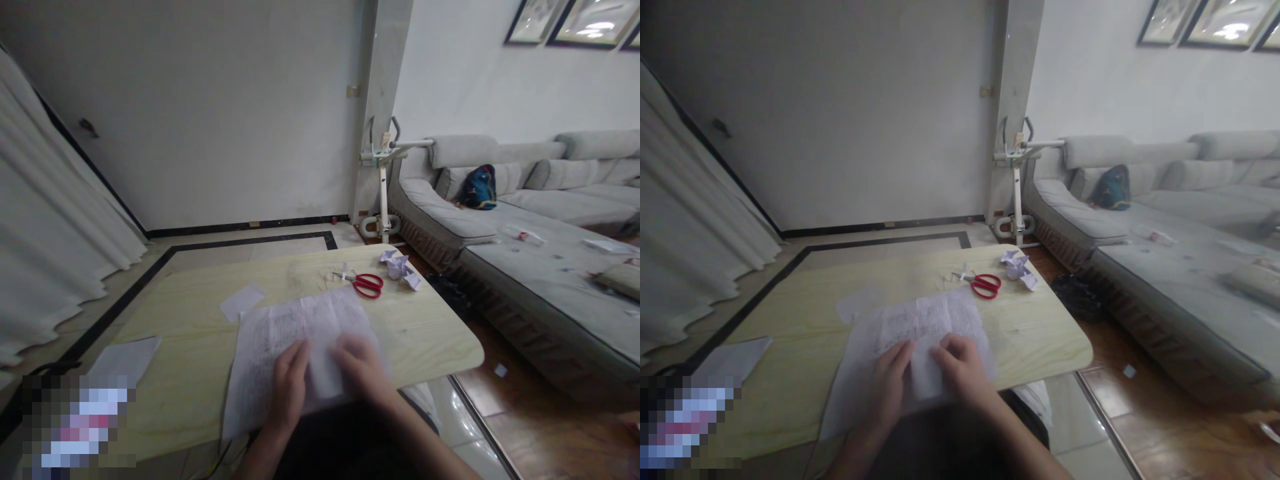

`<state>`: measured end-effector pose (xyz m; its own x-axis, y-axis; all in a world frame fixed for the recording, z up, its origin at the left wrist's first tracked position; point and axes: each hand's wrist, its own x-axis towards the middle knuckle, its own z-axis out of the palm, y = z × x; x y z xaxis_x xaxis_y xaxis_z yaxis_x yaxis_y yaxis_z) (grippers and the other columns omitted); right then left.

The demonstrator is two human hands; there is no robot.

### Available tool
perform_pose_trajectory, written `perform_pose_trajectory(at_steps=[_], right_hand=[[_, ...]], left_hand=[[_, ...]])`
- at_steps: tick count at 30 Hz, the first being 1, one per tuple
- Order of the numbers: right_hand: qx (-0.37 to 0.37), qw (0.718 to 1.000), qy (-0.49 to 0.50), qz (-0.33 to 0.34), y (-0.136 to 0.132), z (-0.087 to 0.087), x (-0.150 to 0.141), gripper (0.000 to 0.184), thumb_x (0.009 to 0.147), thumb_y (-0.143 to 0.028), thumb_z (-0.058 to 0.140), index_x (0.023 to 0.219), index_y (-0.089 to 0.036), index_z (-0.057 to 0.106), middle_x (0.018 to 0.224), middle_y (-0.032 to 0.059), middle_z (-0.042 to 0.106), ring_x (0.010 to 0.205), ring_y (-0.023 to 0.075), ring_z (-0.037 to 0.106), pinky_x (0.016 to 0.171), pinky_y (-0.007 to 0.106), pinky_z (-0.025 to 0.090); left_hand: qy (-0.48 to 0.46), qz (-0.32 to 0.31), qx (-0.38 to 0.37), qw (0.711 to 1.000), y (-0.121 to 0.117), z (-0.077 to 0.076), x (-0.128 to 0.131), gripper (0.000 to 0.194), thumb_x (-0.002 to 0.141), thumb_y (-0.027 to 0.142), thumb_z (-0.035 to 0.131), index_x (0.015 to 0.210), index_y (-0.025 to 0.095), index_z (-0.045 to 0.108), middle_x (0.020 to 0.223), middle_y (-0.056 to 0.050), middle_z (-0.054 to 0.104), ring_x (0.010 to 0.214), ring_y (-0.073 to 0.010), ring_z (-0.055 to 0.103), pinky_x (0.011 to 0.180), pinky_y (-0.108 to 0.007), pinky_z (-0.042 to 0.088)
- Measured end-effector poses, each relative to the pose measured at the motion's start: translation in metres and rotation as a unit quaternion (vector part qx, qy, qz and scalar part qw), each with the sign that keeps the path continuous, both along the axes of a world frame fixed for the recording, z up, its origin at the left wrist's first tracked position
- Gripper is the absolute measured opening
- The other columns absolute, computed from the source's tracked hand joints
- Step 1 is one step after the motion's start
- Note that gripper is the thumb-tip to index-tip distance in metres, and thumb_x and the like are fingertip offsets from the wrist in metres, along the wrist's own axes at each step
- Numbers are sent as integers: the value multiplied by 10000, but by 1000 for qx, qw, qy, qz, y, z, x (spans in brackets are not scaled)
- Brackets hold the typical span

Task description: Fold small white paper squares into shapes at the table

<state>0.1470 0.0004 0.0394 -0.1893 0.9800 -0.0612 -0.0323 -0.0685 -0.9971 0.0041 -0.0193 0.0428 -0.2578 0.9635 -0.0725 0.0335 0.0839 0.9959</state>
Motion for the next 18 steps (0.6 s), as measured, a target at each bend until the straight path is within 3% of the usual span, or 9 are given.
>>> perform_pose_trajectory(at_steps=[9, 11, 15, 18], right_hand=[[31, 999, -1, -12, 1, -1, 1, 281, 727, -372, 621, 561, -196, 477, 531, -43, 434, 532, 120, 396, 490, 236, 318], [27, 999, 4, -16, 1, -2, 1, 280, 732, -377, 610, 564, -200, 471, 525, -45, 427, 523, 119, 387, 483, 236, 308], [23, 999, 7, -27, 2, -3, 2, 276, 721, -380, 611, 570, -201, 465, 532, -50, 411, 519, 116, 371, 479, 232, 298], [22, 999, 18, -35, 2, -3, 1, 279, 722, -378, 609, 573, -203, 452, 532, -53, 404, 518, 113, 365, 480, 230, 301]], left_hand=[[44, 65, -14, 997, -1, -16, -4, 329, 752, 469, 636, 855, 164, 699, 940, -107, 714, 942, -302, 624, 815, -353, 486], [51, 57, -11, 997, -1, -13, -3, 310, 768, 461, 620, 844, 170, 694, 908, -94, 710, 921, -290, 624, 797, -340, 490], [60, -27, 36, 997, -1, -3, -2, 290, 808, 456, 573, 735, 186, 651, 692, -25, 648, 712, -221, 597, 650, -280, 485], [60, -36, 41, 997, -1, 0, -1, 260, 797, 435, 598, 739, 186, 641, 656, -2, 621, 652, -191, 562, 591, -250, 461]])
